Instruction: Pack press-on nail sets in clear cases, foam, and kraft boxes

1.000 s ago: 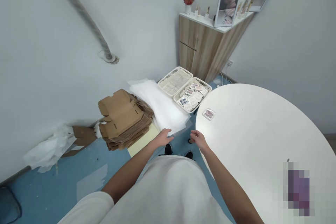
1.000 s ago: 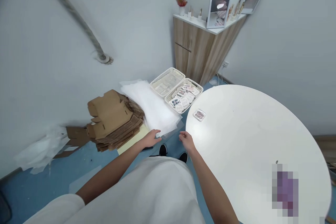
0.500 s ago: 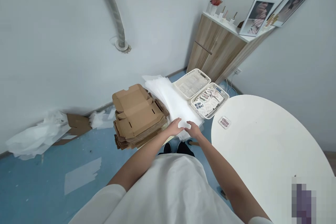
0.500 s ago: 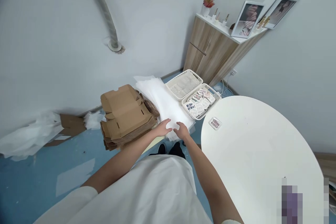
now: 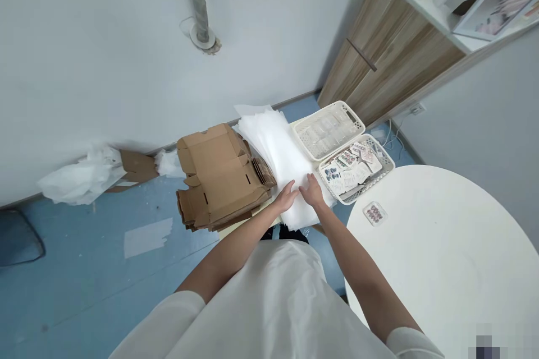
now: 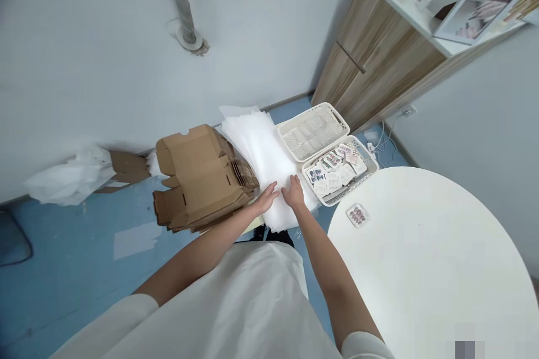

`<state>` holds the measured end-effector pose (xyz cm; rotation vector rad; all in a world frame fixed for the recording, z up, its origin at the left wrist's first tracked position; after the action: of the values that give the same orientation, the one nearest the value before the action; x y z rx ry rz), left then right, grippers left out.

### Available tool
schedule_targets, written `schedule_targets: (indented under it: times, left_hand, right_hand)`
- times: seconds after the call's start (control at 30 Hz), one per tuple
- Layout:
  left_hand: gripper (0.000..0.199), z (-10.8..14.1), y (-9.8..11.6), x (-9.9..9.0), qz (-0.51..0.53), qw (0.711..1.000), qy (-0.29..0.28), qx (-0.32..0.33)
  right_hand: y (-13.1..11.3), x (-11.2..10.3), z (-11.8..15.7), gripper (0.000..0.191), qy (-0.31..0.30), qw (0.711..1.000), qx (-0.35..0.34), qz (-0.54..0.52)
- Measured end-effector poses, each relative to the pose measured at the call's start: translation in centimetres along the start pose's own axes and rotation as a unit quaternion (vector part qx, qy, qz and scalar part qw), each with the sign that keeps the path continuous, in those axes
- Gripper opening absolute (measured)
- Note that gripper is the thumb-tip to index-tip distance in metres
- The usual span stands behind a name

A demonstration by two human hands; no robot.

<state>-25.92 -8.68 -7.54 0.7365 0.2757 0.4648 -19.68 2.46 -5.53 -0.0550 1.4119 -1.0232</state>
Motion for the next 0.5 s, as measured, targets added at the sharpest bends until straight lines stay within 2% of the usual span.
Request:
schedule_targets:
  times: [0.17, 0.27, 0.37, 0.5]
  left_hand:
    - [0.051, -1.4, -0.6, 0.1, 0.062, 0.997, 0.047, -0.024]
    - [0.039, -1.7, -0.2, 0.0, 0.09, 0.993, 0.079, -0.015]
    - [0.026, -1.8, 0.5, -0.4, 0.124, 0.985, 0.121, 0.003]
    - [0.02, -1.4, 0.7, -1.2, 0.198, 0.963, 0.183, -0.026]
  right_hand:
    - [-0.7, 2.1, 0.2, 0.06, -0.044, 0.996, -0.071, 0.044]
    - [-2.0, 2.9, 1.1, 0.06, -0.08, 0.987, -0.12, 0.068]
    - [-3.3, 3.0, 1.8, 0.063, -0.097, 0.979, -0.165, 0.075]
    - [-4.5, 2.0, 2.2, 0.06, -0.099, 0.965, -0.241, 0.037]
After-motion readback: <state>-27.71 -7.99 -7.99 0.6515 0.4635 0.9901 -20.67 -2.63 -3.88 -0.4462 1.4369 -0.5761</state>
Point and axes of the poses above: each hand's wrist, its own z-axis away from the middle knuckle, its own x-axis out of the palm, y = z × x, the point moved 5 cm from there along -z, towards the middle knuckle, and after that the axes turned 12 degrees about -x, right-handed, at the moved point
